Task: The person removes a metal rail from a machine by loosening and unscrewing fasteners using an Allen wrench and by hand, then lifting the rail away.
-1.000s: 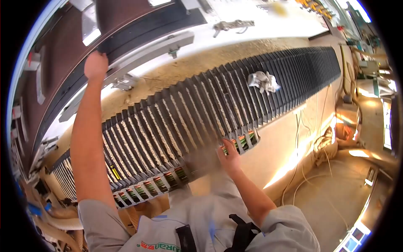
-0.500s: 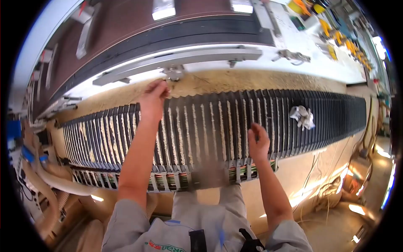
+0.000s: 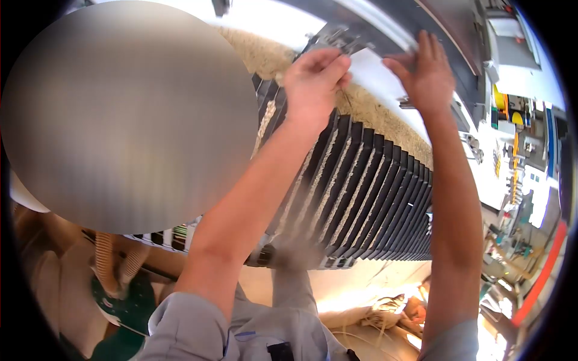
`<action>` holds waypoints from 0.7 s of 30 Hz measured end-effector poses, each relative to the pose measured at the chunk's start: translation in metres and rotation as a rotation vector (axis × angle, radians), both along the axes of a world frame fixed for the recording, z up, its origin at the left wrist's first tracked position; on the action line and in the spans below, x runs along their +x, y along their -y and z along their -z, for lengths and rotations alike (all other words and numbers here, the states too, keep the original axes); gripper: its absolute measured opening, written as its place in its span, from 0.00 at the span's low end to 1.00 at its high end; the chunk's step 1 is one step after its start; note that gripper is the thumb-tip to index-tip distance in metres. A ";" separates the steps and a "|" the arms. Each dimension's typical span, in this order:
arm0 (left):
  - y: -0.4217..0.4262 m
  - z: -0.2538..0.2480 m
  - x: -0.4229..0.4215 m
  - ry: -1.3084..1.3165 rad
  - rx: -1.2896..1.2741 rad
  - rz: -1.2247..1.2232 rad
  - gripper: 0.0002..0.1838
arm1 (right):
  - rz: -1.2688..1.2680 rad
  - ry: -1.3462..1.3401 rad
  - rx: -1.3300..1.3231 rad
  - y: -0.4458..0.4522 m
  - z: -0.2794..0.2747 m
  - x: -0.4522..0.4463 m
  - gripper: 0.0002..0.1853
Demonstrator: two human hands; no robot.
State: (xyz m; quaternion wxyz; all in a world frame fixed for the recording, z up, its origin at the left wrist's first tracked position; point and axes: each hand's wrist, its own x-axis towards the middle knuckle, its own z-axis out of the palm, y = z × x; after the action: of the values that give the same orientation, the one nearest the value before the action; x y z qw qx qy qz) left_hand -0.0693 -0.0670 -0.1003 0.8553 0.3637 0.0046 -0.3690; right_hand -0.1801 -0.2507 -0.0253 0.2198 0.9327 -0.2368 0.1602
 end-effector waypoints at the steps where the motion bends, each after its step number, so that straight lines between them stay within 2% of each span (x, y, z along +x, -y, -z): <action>1: 0.005 0.006 0.001 -0.010 -0.033 -0.024 0.13 | -0.003 -0.008 -0.001 -0.001 0.001 -0.001 0.52; 5: 0.028 0.023 0.002 -0.008 -0.191 -0.130 0.13 | -0.010 -0.029 -0.037 0.002 0.001 -0.003 0.52; 8: 0.037 0.027 0.000 -0.048 -0.198 -0.229 0.14 | 0.019 -0.019 -0.034 -0.008 0.004 -0.004 0.53; 13: 0.052 0.024 0.000 -0.106 -0.228 -0.278 0.06 | 0.082 -0.022 -0.027 -0.015 0.006 -0.001 0.53; 16: 0.055 0.018 0.000 0.055 -0.118 -0.386 0.04 | 0.038 0.014 -0.042 -0.015 0.009 -0.001 0.52; 21: 0.061 0.030 -0.001 0.130 -0.006 -0.479 0.04 | 0.037 0.004 -0.069 -0.017 0.008 0.002 0.53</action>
State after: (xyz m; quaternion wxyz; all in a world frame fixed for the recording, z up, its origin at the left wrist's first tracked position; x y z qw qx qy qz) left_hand -0.0699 -0.1282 -0.1300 0.9178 0.3729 0.0345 -0.1317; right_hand -0.1786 -0.2339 -0.0336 0.2543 0.9197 -0.2487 0.1661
